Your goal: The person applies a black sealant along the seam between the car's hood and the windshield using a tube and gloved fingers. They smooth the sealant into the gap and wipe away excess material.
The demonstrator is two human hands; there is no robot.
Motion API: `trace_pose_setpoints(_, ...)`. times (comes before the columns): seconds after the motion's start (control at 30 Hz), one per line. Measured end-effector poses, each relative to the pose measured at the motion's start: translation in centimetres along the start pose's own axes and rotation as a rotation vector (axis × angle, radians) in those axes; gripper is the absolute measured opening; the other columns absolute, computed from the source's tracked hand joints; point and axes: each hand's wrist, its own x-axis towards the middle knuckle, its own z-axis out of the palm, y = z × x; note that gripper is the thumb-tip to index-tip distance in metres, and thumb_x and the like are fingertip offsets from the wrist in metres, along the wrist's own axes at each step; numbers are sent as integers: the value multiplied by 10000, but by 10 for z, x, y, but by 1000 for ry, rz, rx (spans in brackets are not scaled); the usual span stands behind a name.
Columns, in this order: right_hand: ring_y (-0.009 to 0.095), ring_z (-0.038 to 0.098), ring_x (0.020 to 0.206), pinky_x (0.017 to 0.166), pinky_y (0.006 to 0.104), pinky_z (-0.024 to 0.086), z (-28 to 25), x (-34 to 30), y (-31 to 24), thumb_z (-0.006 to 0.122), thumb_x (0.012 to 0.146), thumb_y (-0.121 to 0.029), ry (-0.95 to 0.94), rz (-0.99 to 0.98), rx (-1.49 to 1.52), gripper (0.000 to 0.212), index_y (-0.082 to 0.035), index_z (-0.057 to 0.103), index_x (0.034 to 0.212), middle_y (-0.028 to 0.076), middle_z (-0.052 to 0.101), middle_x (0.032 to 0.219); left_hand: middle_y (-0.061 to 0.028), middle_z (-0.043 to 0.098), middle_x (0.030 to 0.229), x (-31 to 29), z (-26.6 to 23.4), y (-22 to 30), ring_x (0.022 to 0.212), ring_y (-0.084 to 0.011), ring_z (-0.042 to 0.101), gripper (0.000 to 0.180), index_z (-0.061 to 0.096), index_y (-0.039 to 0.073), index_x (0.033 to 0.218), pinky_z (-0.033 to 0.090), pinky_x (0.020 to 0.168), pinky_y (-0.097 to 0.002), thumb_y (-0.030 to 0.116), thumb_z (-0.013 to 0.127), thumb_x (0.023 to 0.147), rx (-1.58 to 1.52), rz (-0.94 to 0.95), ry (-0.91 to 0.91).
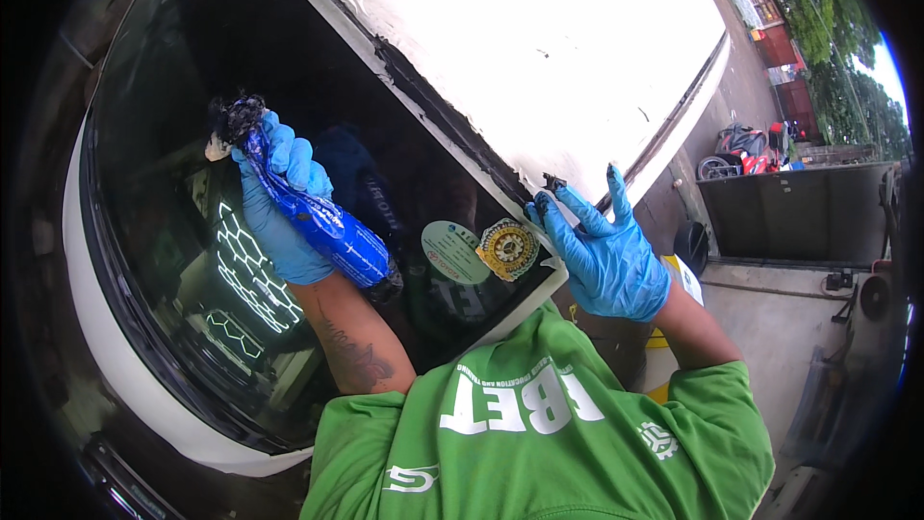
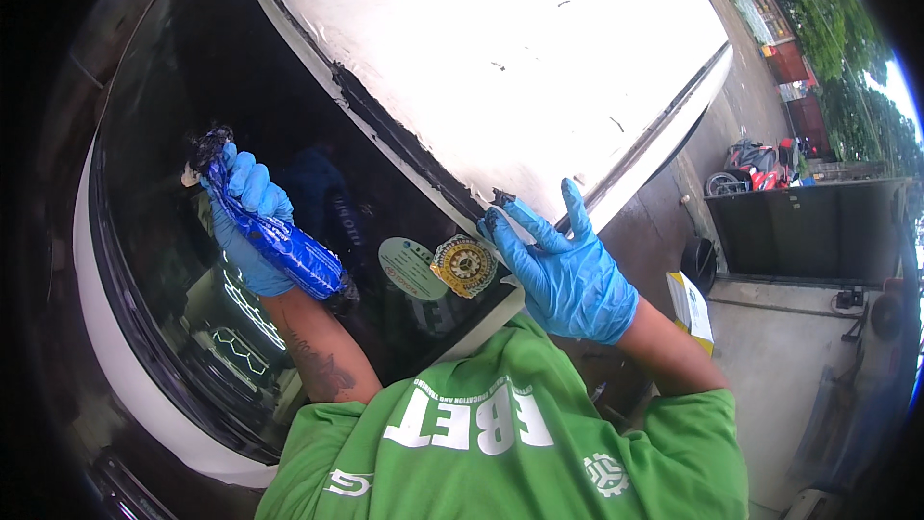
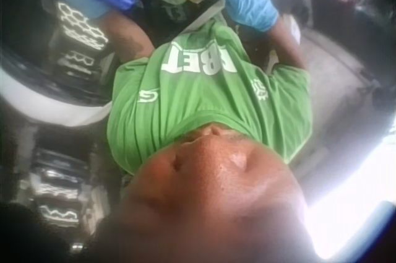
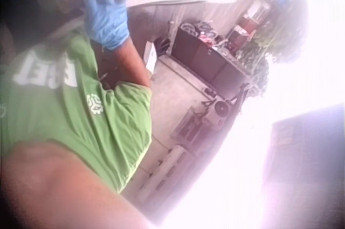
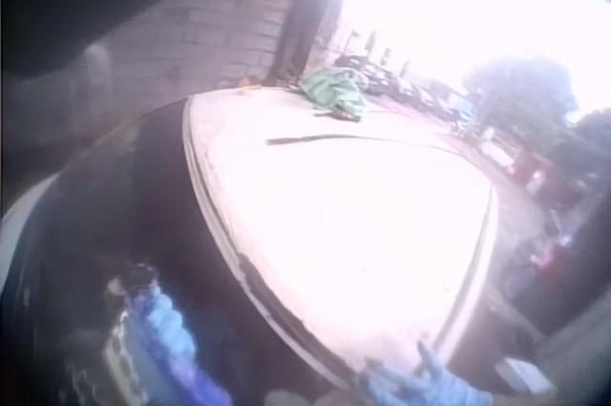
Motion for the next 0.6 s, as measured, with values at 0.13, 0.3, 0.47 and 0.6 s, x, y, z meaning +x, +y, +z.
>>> trace_pose_setpoints(0.13, 276, 358, 1389, 1115, 691, 55, -10, -2, 0, 597, 652, -89, -56, 4, 12, 811, 47, 347, 1412, 131, 482, 1417, -69, 450, 841, -1, -4, 1, 661, -174, 426, 465, 420, -52, 1311, 428, 552, -318, 307, 462, 1018, -5, 9, -23)
trace_pose_setpoints(0.3, 286, 399, 1364, 1124, 675, 65, -11, -15, 0, 584, 636, -68, -41, 8, 59, 791, 35, 383, 1394, 116, 512, 1392, -73, 456, 839, -1, -2, 3, 660, -171, 428, 457, 424, -53, 1291, 428, 543, -315, 309, 465, 1016, -5, 3, -33)
trace_pose_setpoints(0.47, 296, 454, 1325, 1141, 630, 78, -25, -26, 5, 578, 627, -41, 16, -24, 91, 859, 7, 326, 1447, 130, 467, 1439, -73, 463, 842, 1, 2, -2, 644, -164, 404, 471, 427, -60, 1282, 403, 529, -310, 324, 469, 1012, 11, 23, -36)
trace_pose_setpoints(0.6, 362, 311, 1409, 1126, 639, 97, -22, -5, 2, 540, 619, 19, 26, -95, 273, 923, -7, 244, 1493, 196, 284, 1537, -71, 462, 851, -2, -2, 0, 663, -165, 417, 485, 423, -62, 1298, 411, 535, -308, 330, 461, 1015, -1, 10, -27)
